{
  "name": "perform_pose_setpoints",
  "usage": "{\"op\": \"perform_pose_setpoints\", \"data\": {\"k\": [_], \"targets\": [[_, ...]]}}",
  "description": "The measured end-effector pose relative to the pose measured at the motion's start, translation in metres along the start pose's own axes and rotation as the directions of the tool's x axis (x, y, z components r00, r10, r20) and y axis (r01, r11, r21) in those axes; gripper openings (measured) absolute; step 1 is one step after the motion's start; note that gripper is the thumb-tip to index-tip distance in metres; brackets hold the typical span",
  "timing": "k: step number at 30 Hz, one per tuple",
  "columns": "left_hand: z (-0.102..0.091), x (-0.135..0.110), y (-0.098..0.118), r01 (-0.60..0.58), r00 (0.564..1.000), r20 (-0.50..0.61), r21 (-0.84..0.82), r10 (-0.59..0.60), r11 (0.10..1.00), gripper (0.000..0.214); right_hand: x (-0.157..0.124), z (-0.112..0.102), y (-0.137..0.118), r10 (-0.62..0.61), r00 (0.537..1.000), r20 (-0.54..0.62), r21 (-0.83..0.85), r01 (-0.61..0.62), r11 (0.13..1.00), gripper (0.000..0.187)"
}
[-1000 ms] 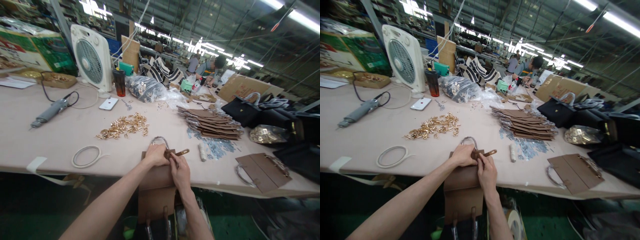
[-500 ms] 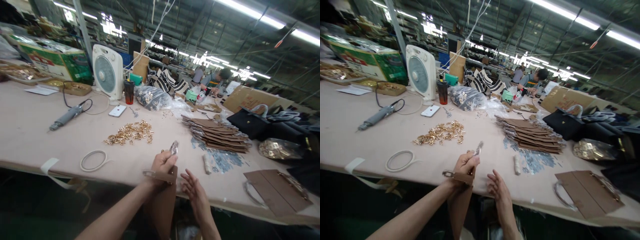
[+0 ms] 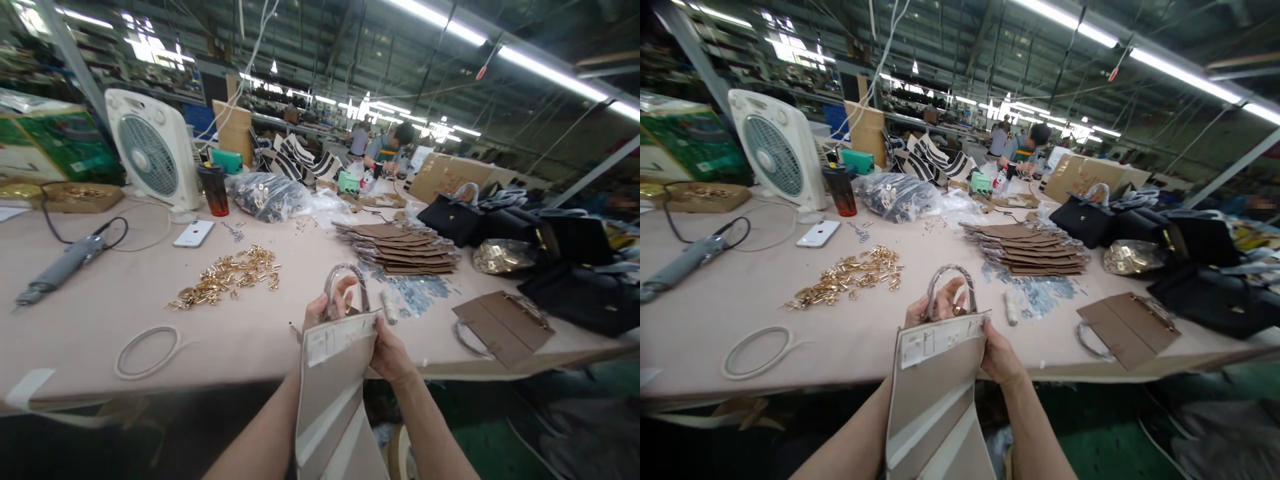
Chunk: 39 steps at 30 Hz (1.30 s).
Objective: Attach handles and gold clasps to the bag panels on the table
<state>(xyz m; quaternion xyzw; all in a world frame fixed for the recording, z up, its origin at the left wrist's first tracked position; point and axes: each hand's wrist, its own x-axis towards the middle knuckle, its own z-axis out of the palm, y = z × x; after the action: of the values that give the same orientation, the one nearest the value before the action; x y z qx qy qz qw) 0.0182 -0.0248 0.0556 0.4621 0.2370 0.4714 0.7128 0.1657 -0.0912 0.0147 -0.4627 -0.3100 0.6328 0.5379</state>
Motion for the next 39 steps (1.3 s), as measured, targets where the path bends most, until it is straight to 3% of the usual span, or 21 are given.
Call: {"op": "perform_pose_setpoints", "data": {"k": [6,11,16,18,20,22,25,27,29,31,34,39], "targets": [[-0.044,0.007,-0.010,0.082,0.997,0.004,-0.095,-0.082,0.992,0.059,-0.003,-0.007,-0.003,-0.099,0.983,-0.153,-0.132,0.079,0.988,0.068],[-0.080,0.004,-0.013,0.162,0.982,-0.090,-0.046,-0.165,0.986,0.063,0.004,-0.010,-0.020,-0.187,0.973,-0.137,-0.117,0.172,0.978,0.067],[-0.113,-0.013,0.008,0.232,0.973,0.017,-0.068,-0.232,0.970,0.075,0.024,-0.011,-0.016,-0.151,0.965,-0.216,-0.130,0.125,0.984,0.070],[-0.124,-0.021,0.016,0.242,0.968,0.057,0.034,-0.243,0.970,0.074,0.031,-0.011,-0.006,-0.138,0.951,-0.278,-0.129,0.105,0.986,0.071],[-0.131,-0.027,0.020,0.218,0.973,0.023,0.263,-0.232,0.940,0.078,0.036,-0.009,0.007,-0.152,0.935,-0.320,-0.142,0.111,0.984,0.070],[-0.130,-0.030,0.019,0.140,0.987,-0.015,0.554,-0.158,0.821,0.078,0.039,-0.007,0.019,-0.203,0.918,-0.341,-0.194,0.142,0.971,0.066],[-0.116,-0.035,0.011,-0.029,0.999,0.011,0.882,0.040,0.471,0.063,0.043,-0.006,0.036,-0.325,0.867,-0.378,-0.367,0.182,0.912,0.061],[-0.101,-0.036,0.006,-0.094,0.990,0.066,0.969,0.126,0.229,0.054,0.046,-0.007,0.044,-0.421,0.817,-0.395,-0.527,0.174,0.832,0.056],[-0.089,-0.036,0.000,-0.144,0.982,0.133,0.986,0.135,0.082,0.049,0.047,-0.009,0.051,-0.518,0.763,-0.387,-0.669,0.154,0.727,0.051],[-0.081,-0.033,-0.008,-0.191,0.976,0.185,0.980,0.110,0.048,0.045,0.047,-0.010,0.054,-0.606,0.712,-0.355,-0.772,0.142,0.620,0.047],[-0.077,-0.028,-0.022,-0.215,0.971,0.202,0.971,0.126,0.100,0.039,0.044,-0.012,0.056,-0.703,0.656,-0.275,-0.883,0.117,0.455,0.044],[-0.078,-0.025,-0.037,-0.171,0.966,0.139,0.976,0.218,0.133,0.035,0.038,-0.012,0.055,-0.699,0.689,-0.189,-0.962,0.015,0.274,0.041]]}}
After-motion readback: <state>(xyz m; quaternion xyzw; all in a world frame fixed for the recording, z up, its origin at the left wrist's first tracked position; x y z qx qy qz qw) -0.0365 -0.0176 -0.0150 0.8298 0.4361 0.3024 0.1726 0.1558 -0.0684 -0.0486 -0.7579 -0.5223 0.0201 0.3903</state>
